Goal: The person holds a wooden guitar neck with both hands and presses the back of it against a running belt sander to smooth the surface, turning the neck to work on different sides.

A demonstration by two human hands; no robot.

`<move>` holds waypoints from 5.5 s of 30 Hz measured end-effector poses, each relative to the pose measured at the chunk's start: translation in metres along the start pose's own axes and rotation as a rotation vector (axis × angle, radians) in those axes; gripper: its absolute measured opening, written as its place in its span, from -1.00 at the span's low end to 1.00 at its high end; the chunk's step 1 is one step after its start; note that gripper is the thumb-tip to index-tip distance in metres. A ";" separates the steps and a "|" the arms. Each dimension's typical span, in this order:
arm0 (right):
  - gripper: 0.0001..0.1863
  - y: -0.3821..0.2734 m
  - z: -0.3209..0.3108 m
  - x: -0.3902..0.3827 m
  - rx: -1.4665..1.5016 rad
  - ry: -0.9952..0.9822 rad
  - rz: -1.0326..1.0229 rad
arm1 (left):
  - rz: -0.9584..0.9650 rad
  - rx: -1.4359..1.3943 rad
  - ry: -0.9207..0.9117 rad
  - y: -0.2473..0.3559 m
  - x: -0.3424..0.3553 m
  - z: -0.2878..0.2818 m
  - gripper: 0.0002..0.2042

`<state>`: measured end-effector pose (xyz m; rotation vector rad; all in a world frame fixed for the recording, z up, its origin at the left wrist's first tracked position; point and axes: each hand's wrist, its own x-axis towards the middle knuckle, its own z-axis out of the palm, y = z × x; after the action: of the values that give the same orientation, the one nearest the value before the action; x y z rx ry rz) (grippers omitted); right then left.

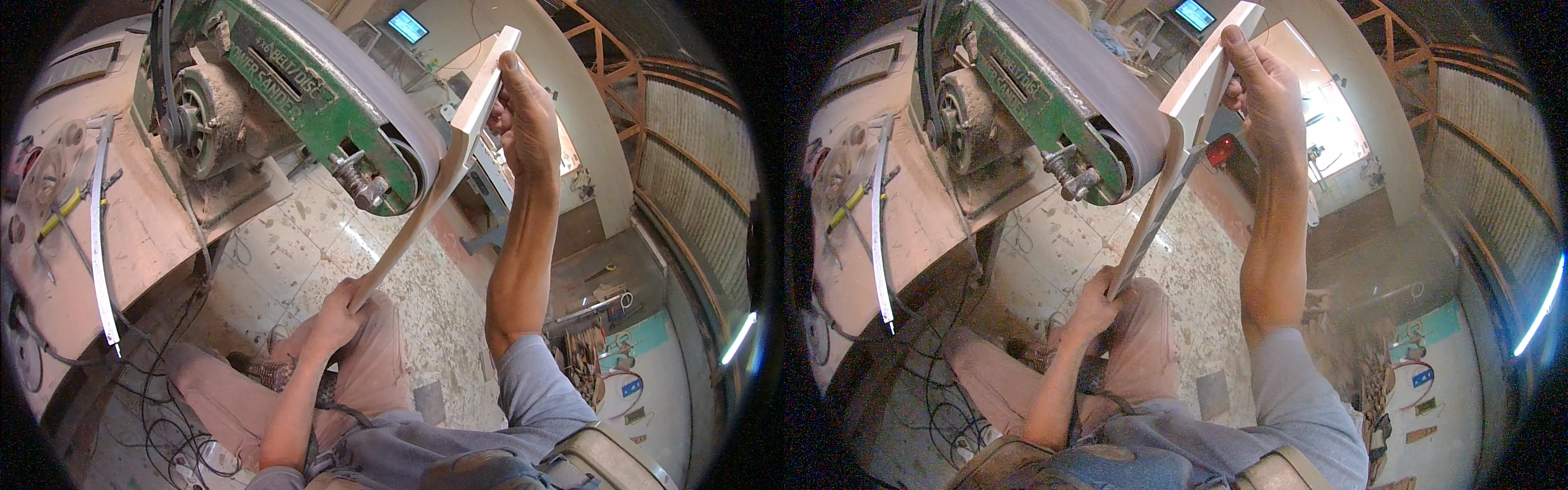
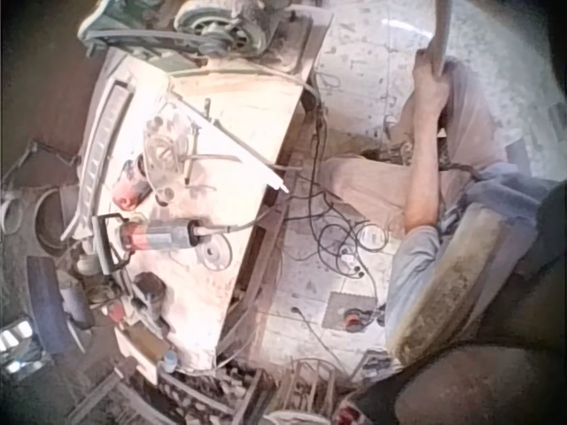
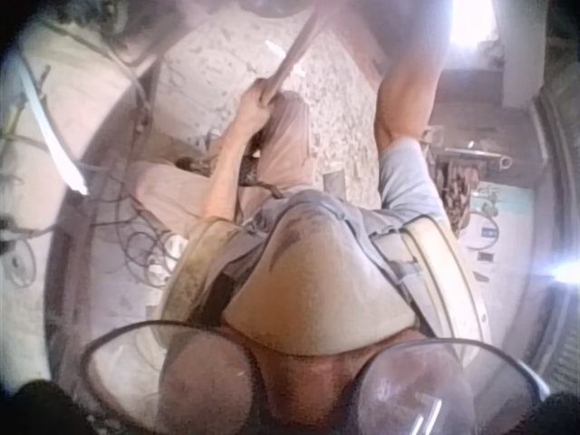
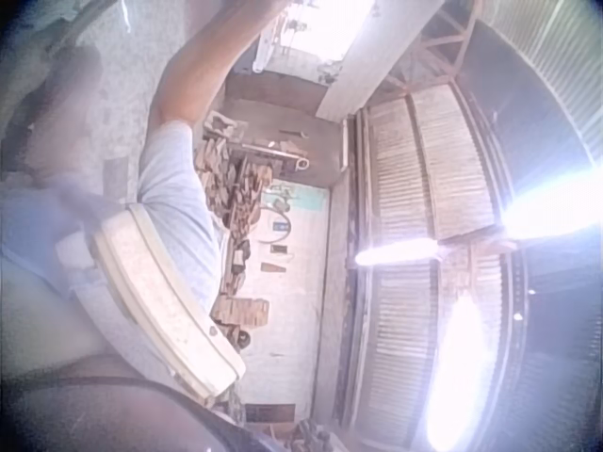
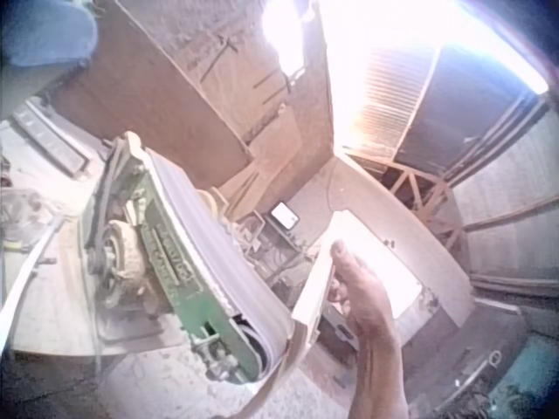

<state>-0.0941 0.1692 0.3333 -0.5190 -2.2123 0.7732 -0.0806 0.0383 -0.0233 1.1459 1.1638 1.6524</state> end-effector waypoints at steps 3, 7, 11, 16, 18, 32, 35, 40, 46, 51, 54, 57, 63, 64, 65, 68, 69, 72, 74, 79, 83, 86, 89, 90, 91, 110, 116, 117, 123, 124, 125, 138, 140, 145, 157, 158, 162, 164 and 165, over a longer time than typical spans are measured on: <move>-0.35 -0.004 0.005 -0.004 -0.110 0.095 -0.006 | -0.064 -0.047 -0.069 0.008 -0.003 0.000 -0.54; -0.38 -0.007 -0.002 -0.005 -0.217 0.178 0.036 | -0.093 -0.139 -0.107 0.008 -0.005 0.002 -0.54; -0.36 -0.007 -0.003 -0.011 -0.333 0.277 0.010 | -0.110 -0.138 -0.142 0.008 -0.005 0.002 -0.52; -0.34 -0.012 -0.005 -0.016 -0.426 0.327 -0.004 | -0.102 -0.154 -0.170 -0.006 -0.004 0.008 -0.46; -0.33 -0.014 -0.004 -0.018 -0.447 0.354 0.004 | -0.064 -0.171 -0.161 -0.010 -0.004 0.008 -0.45; -0.44 -0.004 -0.012 -0.047 -0.326 0.383 -0.077 | -0.092 -0.475 -0.265 -0.055 -0.008 0.003 -0.49; -0.45 0.004 -0.025 -0.060 -0.206 0.466 -0.004 | -0.136 -0.390 -0.303 -0.046 -0.011 0.002 -0.51; -0.32 0.064 -0.107 -0.084 0.149 0.446 0.175 | -0.033 -0.061 -0.269 0.025 -0.013 0.030 -0.48; -0.08 0.113 -0.116 -0.170 0.730 0.339 0.240 | 0.273 0.513 -0.015 0.070 -0.012 0.083 -0.26; -0.06 0.132 -0.131 -0.212 0.907 0.410 0.249 | 0.130 0.847 0.067 0.092 -0.015 0.116 -0.26; -0.07 0.143 -0.138 -0.224 1.035 0.394 0.255 | 0.134 0.985 0.164 0.098 -0.017 0.123 -0.31; -0.06 0.152 -0.141 -0.232 1.097 0.368 0.206 | 0.159 1.108 0.241 0.096 -0.015 0.124 -0.32; -0.02 0.154 -0.132 -0.236 1.186 0.302 0.184 | 0.186 1.081 0.303 0.090 -0.020 0.127 -0.39; -0.08 0.152 -0.124 -0.236 1.174 0.345 0.196 | 0.183 1.066 0.310 0.089 -0.020 0.129 -0.39; -0.14 0.148 -0.112 -0.238 1.160 0.389 0.207 | 0.181 1.051 0.316 0.088 -0.021 0.132 -0.40; -0.34 0.140 -0.081 -0.237 0.987 0.551 0.268 | 0.164 0.965 0.289 0.083 -0.014 0.142 -0.40; -0.39 0.138 -0.076 -0.235 0.909 0.606 0.295 | 0.151 0.932 0.275 0.082 -0.012 0.144 -0.39; -0.52 0.131 -0.091 -0.226 0.900 0.679 0.270 | 0.179 0.957 0.134 0.087 -0.006 0.150 -0.33; -0.53 0.125 -0.110 -0.220 0.785 0.657 0.272 | 0.293 0.937 0.083 0.097 0.002 0.146 -0.30; -0.56 0.104 -0.167 -0.211 0.413 0.574 0.299 | 0.491 0.885 0.103 0.140 0.041 0.121 -0.30; -0.55 0.077 -0.211 -0.220 0.179 0.373 0.338 | 0.799 0.932 0.155 0.207 0.063 0.116 -0.26; -0.62 0.068 -0.239 -0.232 -0.036 0.165 0.412 | 1.007 1.063 0.201 0.242 0.079 0.120 -0.23; -0.68 0.043 -0.252 -0.224 -0.281 -0.122 0.546 | 1.067 1.232 0.208 0.266 0.087 0.122 -0.22; -0.69 0.033 -0.257 -0.219 -0.375 -0.225 0.596 | 1.070 1.280 0.207 0.269 0.092 0.124 -0.22; -0.70 0.025 -0.262 -0.215 -0.438 -0.312 0.576 | 1.074 1.333 0.204 0.271 0.094 0.123 -0.21; -0.33 -0.016 -0.125 -0.111 0.915 0.360 -0.275 | 0.135 0.242 0.315 0.171 0.009 0.069 -0.43; -0.31 0.000 -0.067 -0.040 0.815 -0.007 -0.386 | 0.148 -0.018 0.310 0.151 -0.004 0.060 -0.39; -0.31 -0.011 -0.052 -0.037 0.767 0.105 -0.278 | 0.129 -0.031 0.304 0.153 -0.006 0.055 -0.40; -0.38 -0.013 -0.022 -0.002 0.670 0.013 -0.194 | 0.044 -0.300 0.166 0.173 -0.016 0.023 -0.45; -0.38 -0.014 -0.019 0.003 0.665 0.000 -0.177 | 0.053 -0.328 0.156 0.174 -0.016 0.020 -0.45; -0.38 -0.015 -0.017 0.008 0.659 -0.012 -0.160 | 0.080 -0.333 0.159 0.174 -0.015 0.017 -0.45; -0.54 -0.031 0.011 0.034 0.714 0.097 -0.031 | -0.038 -0.594 0.046 0.177 -0.004 -0.007 -0.52; -0.54 -0.033 0.013 0.035 0.679 0.129 -0.031 | -0.045 -0.583 0.052 0.179 -0.004 -0.011 -0.53; -0.53 -0.038 0.023 0.032 0.592 0.215 0.000 | -0.027 -0.633 0.051 0.178 -0.006 -0.013 -0.56; -0.58 -0.041 0.034 0.031 0.499 0.272 0.030 | -0.069 -0.676 -0.014 0.177 -0.008 -0.019 -0.54; -0.58 -0.041 0.034 0.031 0.477 0.283 0.039 | -0.071 -0.678 -0.017 0.176 -0.008 -0.018 -0.54; -0.56 -0.040 0.036 0.033 0.477 0.294 0.060 | -0.068 -0.692 -0.019 0.173 -0.008 -0.016 -0.54; -0.53 -0.041 0.039 0.032 0.428 0.307 0.097 | -0.073 -0.690 -0.025 0.172 -0.009 -0.017 -0.54; -0.51 -0.040 0.040 0.033 0.403 0.312 0.116 | -0.076 -0.690 -0.027 0.171 -0.008 -0.018 -0.54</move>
<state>-0.1508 0.1430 0.3539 -0.5259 -1.6952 1.0881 -0.1132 -0.0185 0.1362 0.6666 0.5258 1.7654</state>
